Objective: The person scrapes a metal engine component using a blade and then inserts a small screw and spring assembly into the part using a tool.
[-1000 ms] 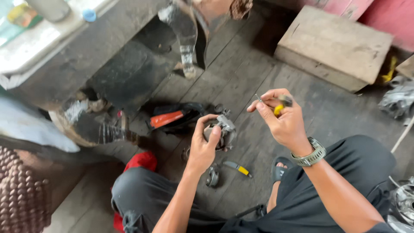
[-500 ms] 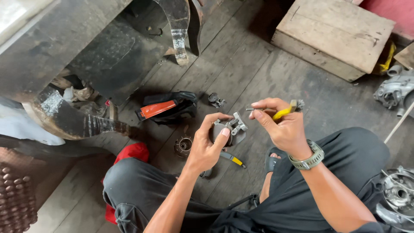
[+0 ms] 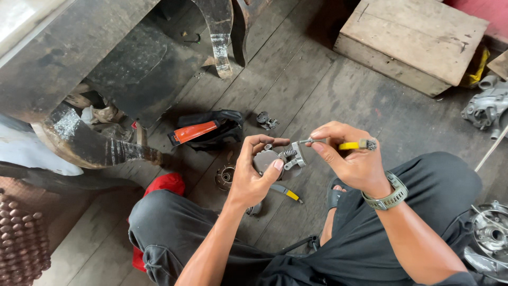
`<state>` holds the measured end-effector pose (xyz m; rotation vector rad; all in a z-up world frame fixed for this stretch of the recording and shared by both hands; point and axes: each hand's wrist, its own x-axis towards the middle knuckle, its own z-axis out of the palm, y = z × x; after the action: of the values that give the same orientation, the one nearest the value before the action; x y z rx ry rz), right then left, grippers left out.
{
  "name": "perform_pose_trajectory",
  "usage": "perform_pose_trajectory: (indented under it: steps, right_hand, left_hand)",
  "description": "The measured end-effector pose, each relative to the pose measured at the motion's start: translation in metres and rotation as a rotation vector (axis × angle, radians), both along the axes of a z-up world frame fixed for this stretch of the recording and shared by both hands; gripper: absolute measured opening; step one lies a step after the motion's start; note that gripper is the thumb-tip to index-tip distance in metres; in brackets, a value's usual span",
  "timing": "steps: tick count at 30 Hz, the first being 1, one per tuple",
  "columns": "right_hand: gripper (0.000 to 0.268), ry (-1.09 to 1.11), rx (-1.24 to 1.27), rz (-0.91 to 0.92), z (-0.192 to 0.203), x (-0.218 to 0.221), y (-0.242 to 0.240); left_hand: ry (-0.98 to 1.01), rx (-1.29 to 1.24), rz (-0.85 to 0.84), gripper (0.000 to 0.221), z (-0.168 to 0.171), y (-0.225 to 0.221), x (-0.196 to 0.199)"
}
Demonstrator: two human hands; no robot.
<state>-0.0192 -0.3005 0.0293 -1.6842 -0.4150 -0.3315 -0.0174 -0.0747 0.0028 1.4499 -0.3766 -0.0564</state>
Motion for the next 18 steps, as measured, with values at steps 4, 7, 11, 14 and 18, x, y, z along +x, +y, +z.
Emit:
perform_pose_trajectory:
  steps: [4,7,11,14,18]
  right_hand:
    - [0.009,-0.030,-0.015,0.008,-0.0005,-0.0010,-0.0028]
    - [0.008,-0.052,-0.039,0.006,0.0027,-0.0018,-0.0013]
    - [0.008,-0.095,-0.053,0.027,0.0070,-0.0019,0.0000]
    - [0.008,-0.099,-0.052,0.028,0.0070,-0.0011,0.0001]
    - [0.008,-0.114,-0.057,0.025,0.0069,-0.0010,0.0009]
  left_hand:
    - [-0.014,-0.022,-0.014,0.042,0.0026,0.0007,0.0016]
    - [-0.030,-0.007,-0.008,0.045,0.0048,0.0027,0.0020]
    - [-0.030,0.011,-0.007,0.044,0.0059,0.0041,0.0022]
    - [-0.042,0.037,-0.001,0.044,0.0056,0.0049,0.0030]
    - [-0.042,0.062,0.012,0.045,0.0094,0.0055,0.0026]
